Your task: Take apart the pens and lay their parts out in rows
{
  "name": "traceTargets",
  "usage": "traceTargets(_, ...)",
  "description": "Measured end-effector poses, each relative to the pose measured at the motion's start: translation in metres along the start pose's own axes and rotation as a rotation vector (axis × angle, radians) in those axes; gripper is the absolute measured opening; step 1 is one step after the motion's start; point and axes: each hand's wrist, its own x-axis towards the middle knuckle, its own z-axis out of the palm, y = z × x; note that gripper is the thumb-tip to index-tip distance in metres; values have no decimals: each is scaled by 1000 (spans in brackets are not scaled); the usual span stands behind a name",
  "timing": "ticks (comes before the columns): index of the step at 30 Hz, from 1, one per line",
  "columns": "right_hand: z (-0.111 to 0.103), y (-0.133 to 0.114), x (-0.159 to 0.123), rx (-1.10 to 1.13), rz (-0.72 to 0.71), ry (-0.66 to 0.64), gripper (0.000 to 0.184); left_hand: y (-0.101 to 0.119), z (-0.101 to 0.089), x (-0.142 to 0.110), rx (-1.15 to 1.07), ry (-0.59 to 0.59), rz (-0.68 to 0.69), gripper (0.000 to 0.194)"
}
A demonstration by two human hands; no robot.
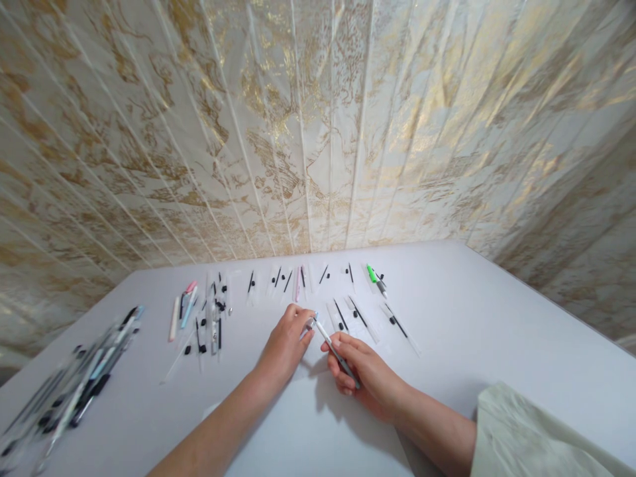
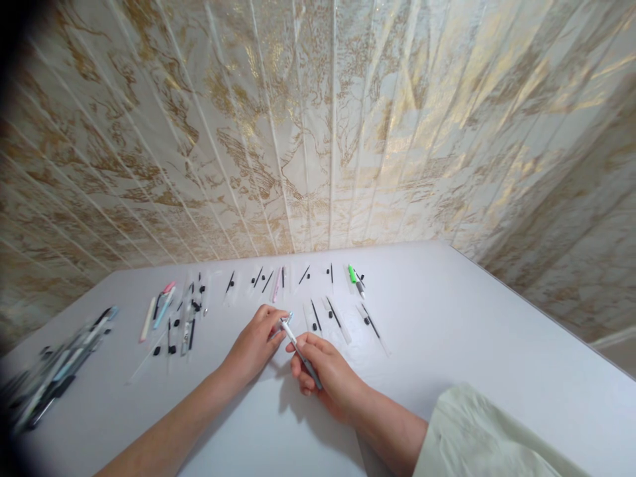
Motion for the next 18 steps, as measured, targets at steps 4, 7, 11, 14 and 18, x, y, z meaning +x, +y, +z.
traceTargets(4,0,0,-1,-7,1,-8,23,0,1,1,18,-30,38,27)
traceTargets(7,-1,1,-1,-10,1,-15,22,-4,4,2,5,-22,64,28)
traceTargets(11,-2,2,-1,-20,9,-12,23,-10,9,5,22,11,76,29)
traceTargets(14,-1,1,-1,-31,5,-8,24,-9,10,6,37,16,69,28)
traceTargets(18,1,0,-1,-32,1,-5,23,-6,9,6,25,16,51,27)
